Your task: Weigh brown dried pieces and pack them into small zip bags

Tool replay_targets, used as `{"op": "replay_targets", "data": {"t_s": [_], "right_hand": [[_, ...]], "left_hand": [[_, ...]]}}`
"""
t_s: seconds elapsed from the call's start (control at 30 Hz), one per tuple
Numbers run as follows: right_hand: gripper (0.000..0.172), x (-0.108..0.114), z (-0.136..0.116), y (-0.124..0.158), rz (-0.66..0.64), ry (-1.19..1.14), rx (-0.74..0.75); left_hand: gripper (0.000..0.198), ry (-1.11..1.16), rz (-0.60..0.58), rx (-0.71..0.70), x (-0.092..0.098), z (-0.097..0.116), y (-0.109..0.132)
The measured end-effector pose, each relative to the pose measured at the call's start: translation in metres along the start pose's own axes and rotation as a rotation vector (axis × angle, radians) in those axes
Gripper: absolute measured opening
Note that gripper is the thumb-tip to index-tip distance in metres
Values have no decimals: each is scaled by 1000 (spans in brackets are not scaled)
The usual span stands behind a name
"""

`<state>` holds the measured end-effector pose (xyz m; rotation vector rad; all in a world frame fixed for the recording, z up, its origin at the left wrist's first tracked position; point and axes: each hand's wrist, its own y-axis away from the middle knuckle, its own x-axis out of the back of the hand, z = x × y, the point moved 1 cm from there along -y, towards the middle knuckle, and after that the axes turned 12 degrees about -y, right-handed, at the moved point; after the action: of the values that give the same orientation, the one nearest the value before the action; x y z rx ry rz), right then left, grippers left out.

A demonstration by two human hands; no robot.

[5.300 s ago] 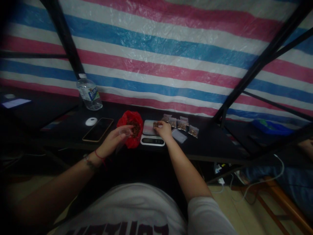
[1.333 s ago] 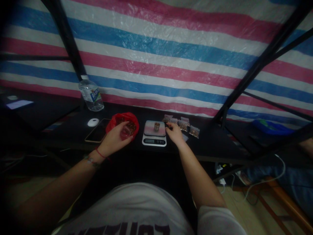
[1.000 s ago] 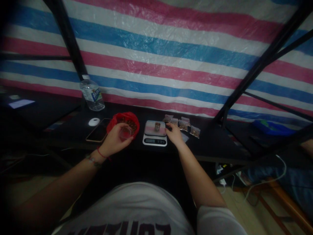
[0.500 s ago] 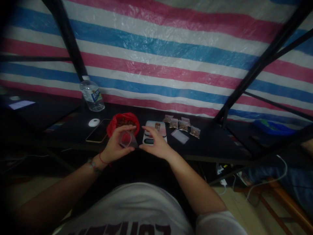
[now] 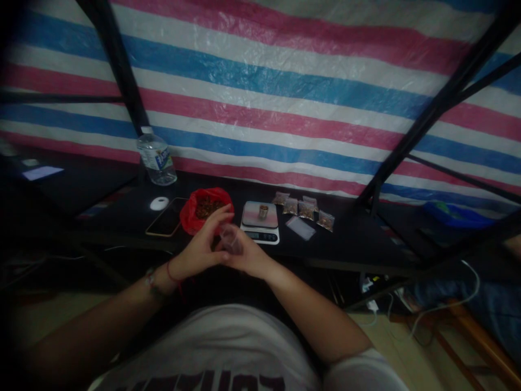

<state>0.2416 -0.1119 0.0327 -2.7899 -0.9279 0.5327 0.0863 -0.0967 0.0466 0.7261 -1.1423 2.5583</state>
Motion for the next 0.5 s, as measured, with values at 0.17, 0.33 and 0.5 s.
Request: {"op": "replay_targets", "data": {"t_s": [0.17, 0.33, 0.5], "right_hand": [[59, 8, 2, 4, -182, -380, -361], [62, 18, 10, 3, -245, -504, -530], [58, 22, 17, 1, -188, -514, -540]], "left_hand": [[37, -22, -60, -84, 25, -9, -7], [16, -92, -300, -200, 31, -6, -10], [30, -154, -470, -200, 28, 1, -12]]}}
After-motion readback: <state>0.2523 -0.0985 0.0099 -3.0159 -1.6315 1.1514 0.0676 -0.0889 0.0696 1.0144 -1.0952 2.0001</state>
